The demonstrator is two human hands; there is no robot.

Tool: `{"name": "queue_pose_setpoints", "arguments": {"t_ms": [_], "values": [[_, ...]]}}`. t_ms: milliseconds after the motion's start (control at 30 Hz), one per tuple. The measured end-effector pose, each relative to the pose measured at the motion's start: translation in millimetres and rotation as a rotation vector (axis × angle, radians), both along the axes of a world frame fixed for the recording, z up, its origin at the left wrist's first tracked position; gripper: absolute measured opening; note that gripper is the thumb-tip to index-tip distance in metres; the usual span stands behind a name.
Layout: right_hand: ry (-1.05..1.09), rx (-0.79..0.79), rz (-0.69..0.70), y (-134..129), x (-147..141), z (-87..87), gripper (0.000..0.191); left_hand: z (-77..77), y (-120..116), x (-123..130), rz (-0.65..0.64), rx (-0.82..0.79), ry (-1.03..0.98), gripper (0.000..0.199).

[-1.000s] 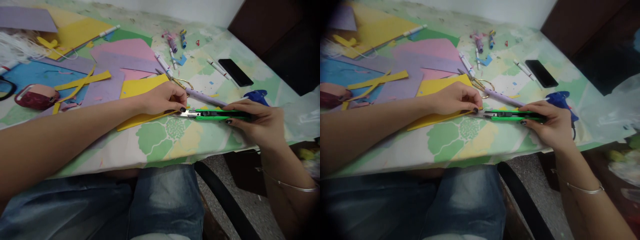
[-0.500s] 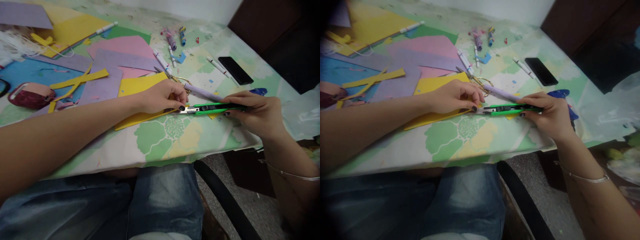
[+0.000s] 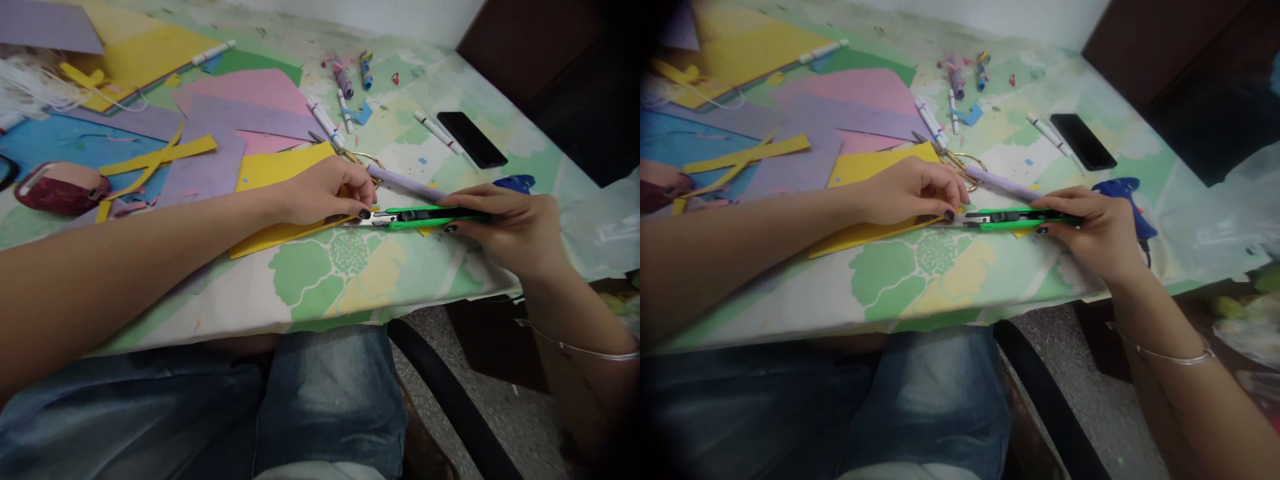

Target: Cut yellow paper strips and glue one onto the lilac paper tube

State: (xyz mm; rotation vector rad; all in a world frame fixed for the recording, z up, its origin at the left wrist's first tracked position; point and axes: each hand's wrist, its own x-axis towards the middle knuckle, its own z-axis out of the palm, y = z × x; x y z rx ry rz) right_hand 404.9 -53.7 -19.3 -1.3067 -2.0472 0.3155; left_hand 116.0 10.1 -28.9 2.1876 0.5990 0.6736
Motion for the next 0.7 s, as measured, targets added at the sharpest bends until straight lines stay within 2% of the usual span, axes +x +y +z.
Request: {"name": "queue_pose_setpoints", "arguments": {"t_ms": [700], "values": [[-0.02, 0.029, 0.047, 2.1, -0.5, 3.4, 0.033, -2.1, 0.9, 0.0, -0.012, -0.021, -0.028, 0.006]]}}
